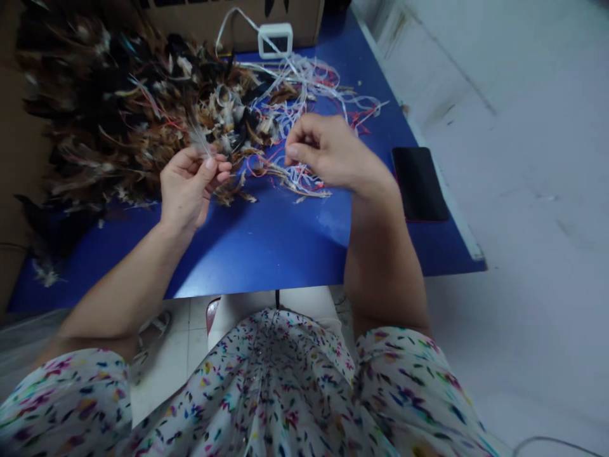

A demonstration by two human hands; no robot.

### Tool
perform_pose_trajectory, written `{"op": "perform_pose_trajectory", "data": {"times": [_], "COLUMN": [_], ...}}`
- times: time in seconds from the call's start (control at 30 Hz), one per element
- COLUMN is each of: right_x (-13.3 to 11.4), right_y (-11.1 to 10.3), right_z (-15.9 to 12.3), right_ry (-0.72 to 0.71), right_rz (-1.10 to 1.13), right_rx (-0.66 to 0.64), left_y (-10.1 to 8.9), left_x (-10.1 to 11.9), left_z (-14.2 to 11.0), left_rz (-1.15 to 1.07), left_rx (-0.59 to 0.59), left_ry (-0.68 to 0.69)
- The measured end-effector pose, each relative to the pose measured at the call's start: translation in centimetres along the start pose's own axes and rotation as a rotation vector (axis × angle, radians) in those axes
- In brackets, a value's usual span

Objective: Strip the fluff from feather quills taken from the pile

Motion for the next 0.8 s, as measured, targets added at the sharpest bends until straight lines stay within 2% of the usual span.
{"op": "perform_pose_trajectory", "data": {"times": [0.1, 0.2, 0.3, 0.4, 0.5, 0.6, 0.7, 0.8], "right_x": [0.0, 0.7, 1.8, 2.5, 2.1, 0.9, 0.0, -0.5], "right_y": [-0.9, -1.6, -1.9, -1.8, -1.5, -1.7, -1.8, -1.0], "right_z": [-0.4, -0.8, -0.9, -0.8, -0.8, -1.0, -1.1, -0.5], "right_ry": [-0.016, 0.080, 0.233, 0.346, 0.415, 0.460, 0.455, 0.295], "right_rz": [0.103, 0.095, -0.176, -0.466, -0.587, -0.630, -0.636, -0.581], "right_rx": [0.095, 0.246, 0.309, 0.275, 0.258, 0.333, 0.424, 0.455], "left_y": [0.0, 0.1, 0.1, 0.1, 0.2, 0.2, 0.1, 0.0], "left_x": [0.0, 0.1, 0.1, 0.1, 0.0, -0.1, 0.0, 0.0], "left_z": [0.0, 0.0, 0.0, -0.1, -0.2, -0.3, -0.2, 0.0], "left_rz": [-0.015, -0.001, 0.027, 0.037, 0.043, 0.055, 0.074, 0.100], "left_rx": [0.023, 0.048, 0.053, 0.017, -0.026, -0.046, -0.058, -0.047], "left_ry": [0.009, 0.000, -0.013, -0.014, 0.002, 0.030, 0.049, 0.048]}}
Point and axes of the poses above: each hand's wrist, its own z-axis towards the middle knuckle, its own y-axis out of the palm, x = y × z, the point moved 2 cm from there along z, towards the middle knuckle, and after that the axes turned 12 degrees about -x, right-handed, at the moved point
